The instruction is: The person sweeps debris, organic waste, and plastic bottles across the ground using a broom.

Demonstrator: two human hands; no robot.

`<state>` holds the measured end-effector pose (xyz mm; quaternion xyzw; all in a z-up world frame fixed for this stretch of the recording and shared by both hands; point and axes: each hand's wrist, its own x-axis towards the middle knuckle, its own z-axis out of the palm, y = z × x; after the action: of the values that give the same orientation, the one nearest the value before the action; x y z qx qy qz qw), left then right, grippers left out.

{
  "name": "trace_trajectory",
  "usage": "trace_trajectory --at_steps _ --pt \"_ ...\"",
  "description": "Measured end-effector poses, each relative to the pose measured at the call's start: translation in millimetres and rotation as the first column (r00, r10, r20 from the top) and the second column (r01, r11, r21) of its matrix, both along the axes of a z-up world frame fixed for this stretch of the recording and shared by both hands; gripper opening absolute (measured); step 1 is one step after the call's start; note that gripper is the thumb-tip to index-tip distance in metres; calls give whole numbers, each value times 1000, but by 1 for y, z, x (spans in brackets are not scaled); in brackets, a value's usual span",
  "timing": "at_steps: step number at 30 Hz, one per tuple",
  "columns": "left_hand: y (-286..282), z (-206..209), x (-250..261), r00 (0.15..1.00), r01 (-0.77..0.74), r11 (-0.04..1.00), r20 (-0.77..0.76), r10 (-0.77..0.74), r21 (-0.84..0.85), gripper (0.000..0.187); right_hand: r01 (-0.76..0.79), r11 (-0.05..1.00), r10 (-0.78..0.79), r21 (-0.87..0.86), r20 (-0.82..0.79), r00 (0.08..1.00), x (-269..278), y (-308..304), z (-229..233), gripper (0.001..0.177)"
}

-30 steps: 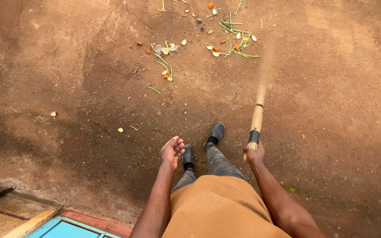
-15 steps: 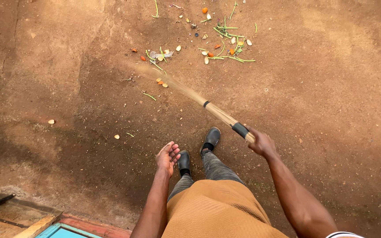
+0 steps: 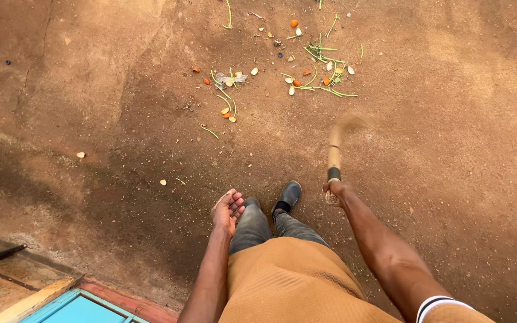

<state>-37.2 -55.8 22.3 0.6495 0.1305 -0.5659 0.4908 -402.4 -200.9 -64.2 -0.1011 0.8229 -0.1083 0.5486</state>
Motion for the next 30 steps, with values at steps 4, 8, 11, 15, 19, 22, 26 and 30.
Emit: trace_trajectory --at_steps 4,8,11,15,19,22,26,30 --pt "-14 -2 -1 999 25 999 32 -26 22 31 -533 843 529 70 70 846 -5 -14 9 91" --pt "-46 -12 -6 994 106 994 3 -106 7 30 -845 528 827 -77 -178 533 -44 -8 41 92" --pt "-81 -25 -8 987 156 988 -30 -156 -15 30 -671 691 648 -267 -180 740 -54 29 50 95" --pt "-138 -31 -10 973 221 974 -53 -223 -41 30 -156 967 151 -201 -44 988 -32 60 47 96" --pt "-194 -23 -11 961 270 959 -36 -274 -81 30 537 838 -516 -99 176 838 -3 12 22 77" --pt "-216 -21 -9 948 312 948 -40 -315 -62 29 336 941 -328 -29 156 932 3 -25 13 71" --pt "-248 -30 -2 940 331 942 -67 -334 -51 28 -509 858 514 70 -102 852 11 -65 34 90" --pt "-251 -50 -6 935 346 937 -88 -342 35 27 -875 478 873 75 -148 464 19 -98 94 90"
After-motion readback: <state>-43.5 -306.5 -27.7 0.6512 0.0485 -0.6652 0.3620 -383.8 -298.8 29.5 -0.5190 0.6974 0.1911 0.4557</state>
